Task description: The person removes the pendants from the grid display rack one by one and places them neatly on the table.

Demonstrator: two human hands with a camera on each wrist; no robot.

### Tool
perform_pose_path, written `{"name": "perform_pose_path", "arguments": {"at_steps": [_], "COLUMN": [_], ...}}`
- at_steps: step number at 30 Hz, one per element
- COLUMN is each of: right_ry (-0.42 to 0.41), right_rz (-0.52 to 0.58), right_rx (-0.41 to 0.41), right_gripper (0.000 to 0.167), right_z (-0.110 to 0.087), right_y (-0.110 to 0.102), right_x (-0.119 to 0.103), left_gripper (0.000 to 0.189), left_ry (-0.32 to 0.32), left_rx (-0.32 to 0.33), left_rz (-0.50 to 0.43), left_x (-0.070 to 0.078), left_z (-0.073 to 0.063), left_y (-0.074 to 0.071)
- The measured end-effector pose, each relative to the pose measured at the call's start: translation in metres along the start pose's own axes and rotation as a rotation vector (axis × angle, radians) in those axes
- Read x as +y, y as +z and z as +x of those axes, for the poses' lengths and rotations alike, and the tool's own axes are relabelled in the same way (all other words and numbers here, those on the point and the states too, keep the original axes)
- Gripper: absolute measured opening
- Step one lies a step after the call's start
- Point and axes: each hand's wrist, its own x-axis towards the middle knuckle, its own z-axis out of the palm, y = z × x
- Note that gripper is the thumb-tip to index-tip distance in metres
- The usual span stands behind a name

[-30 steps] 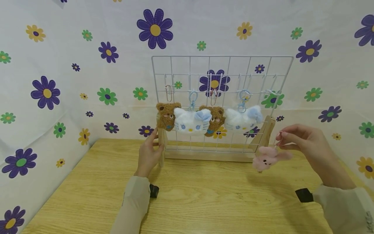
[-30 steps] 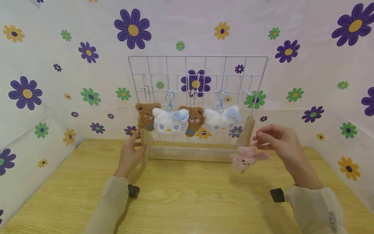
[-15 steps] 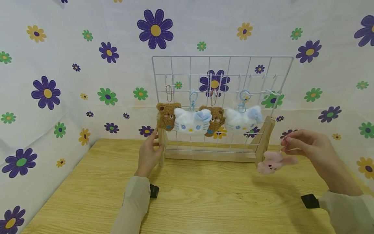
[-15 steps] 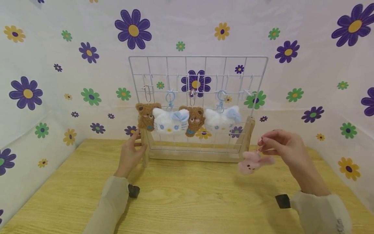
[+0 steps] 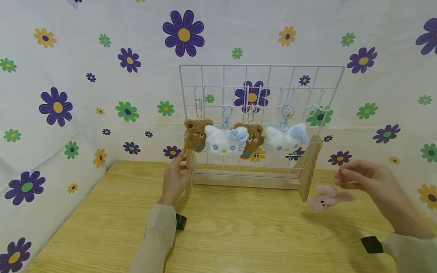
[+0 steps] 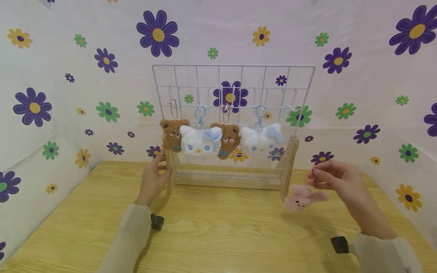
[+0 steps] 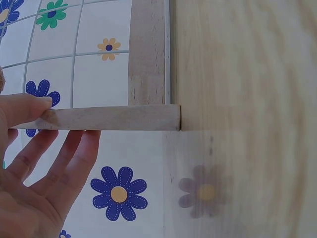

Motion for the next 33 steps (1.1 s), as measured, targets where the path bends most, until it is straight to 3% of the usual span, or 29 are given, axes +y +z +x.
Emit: {"name": "perform_pose_path", "arguments": {"at_steps": [14, 23, 33], "right_ry": [0.047, 0.01, 0.069], "right_rz": [-0.152, -0.202, -0.285], "right_rx": [-0.016, -0.033, -0.034], "right_gripper": [0.024, 0.031, 0.022], "right_z": [-0.012, -0.022, -0.032], "right_y": [-0.009, -0.017, -0.026], "right_x": [0.006, 0.012, 0.015], "left_gripper": [0.069, 0.069, 0.068], "left_ry": [-0.008, -0.019, -0.02], "left_rx": [0.002, -0.006, -0.006], "left_rz": [-0.009, -0.003, -0.007], "left_x": [0.0, 0.001, 0.0], "left_z": [0.001, 0.0, 0.0], "left_y": [0.0, 0.001, 0.0]}}
